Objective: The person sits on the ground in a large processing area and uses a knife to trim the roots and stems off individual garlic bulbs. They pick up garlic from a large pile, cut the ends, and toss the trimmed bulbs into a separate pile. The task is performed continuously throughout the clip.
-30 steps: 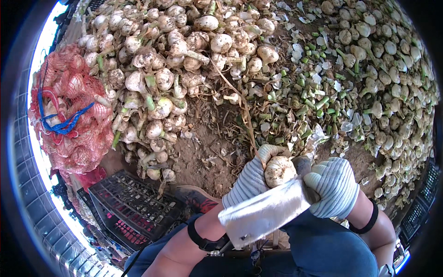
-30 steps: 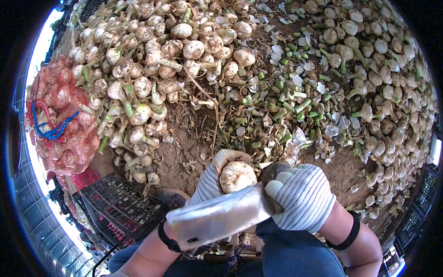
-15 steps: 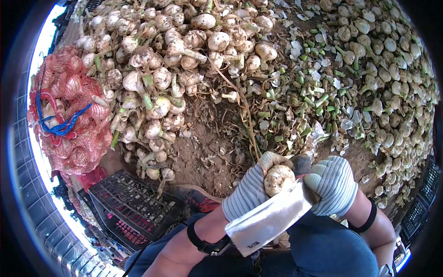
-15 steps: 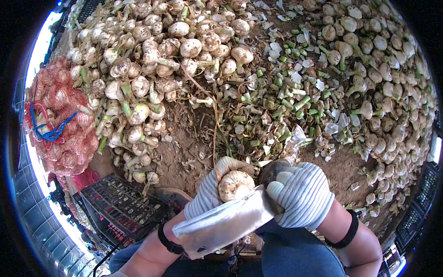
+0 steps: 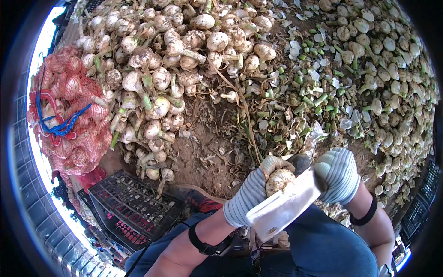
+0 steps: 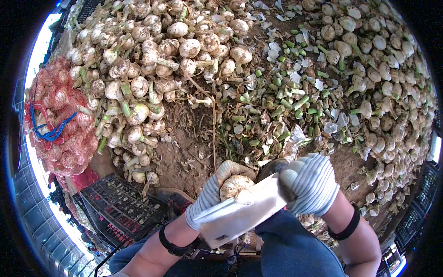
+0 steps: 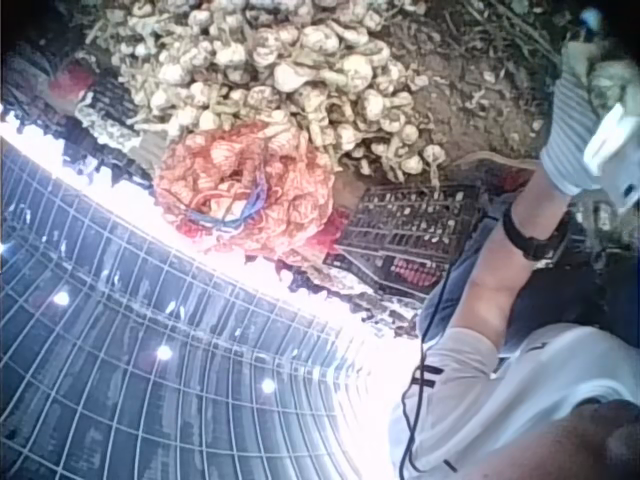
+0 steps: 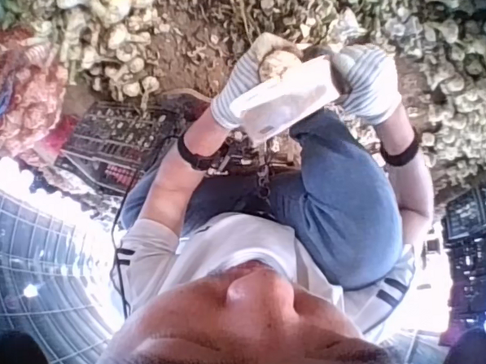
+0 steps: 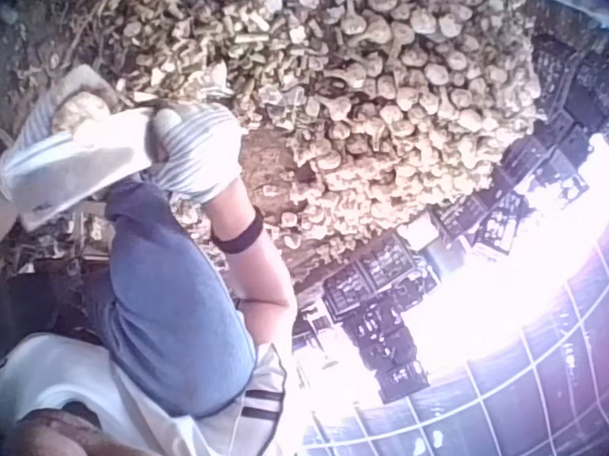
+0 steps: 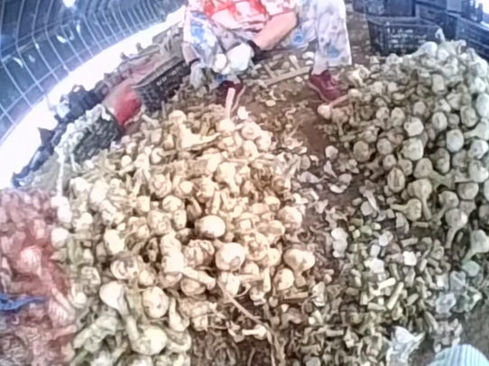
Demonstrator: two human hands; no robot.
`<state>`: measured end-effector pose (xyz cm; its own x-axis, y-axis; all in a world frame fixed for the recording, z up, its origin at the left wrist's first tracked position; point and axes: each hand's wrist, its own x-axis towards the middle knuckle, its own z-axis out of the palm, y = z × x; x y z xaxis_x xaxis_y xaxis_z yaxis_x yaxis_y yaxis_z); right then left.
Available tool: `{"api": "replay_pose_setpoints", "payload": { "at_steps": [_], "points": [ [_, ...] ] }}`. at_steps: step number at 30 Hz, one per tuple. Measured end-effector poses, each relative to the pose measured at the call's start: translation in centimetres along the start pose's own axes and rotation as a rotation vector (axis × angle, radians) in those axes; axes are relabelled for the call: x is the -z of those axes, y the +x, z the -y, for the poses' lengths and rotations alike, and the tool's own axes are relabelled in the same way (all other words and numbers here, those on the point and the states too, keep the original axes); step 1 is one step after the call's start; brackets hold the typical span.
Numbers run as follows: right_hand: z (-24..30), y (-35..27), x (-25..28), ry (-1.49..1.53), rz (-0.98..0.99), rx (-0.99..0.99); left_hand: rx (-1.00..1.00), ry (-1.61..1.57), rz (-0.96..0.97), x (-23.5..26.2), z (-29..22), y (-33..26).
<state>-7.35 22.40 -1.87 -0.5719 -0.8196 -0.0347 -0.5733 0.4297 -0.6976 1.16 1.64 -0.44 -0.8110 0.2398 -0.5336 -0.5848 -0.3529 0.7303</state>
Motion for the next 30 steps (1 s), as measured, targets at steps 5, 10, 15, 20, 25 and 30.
{"api": "replay_pose_setpoints", "payload": {
  "at_steps": [5,10,15,20,25,30],
  "points": [
    [-0.1,-0.6,-0.2,-0.073,-0.07,0.03,-0.062,0.138,0.022,0.2,0.5,0.1],
    [-1.3,-0.7,0.0,-0.09,-0.115,0.037,-0.037,0.21,0.06,0.0,-0.6,-0.4],
    [-9.8,-7.3,-2.3,-0.023,-0.517,-0.571,-0.203,0.466,0.07,-0.8,-1.2,-0.6],
    [-7.6,-6.3,-2.7,0.24,-0.49,-0.674,-0.254,0.415,-0.1,-0.6,0.0,-0.1],
    [-2.6,-2.8,-3.3,0.587,-0.31,-0.615,-0.346,0.396,-0.263,0.1,-0.2,1.0],
    [0.2,-0.8,-2.4,0.574,-0.145,-0.483,-0.297,-0.151,-0.268,1.2,0.0,1.2]
  ]
}}
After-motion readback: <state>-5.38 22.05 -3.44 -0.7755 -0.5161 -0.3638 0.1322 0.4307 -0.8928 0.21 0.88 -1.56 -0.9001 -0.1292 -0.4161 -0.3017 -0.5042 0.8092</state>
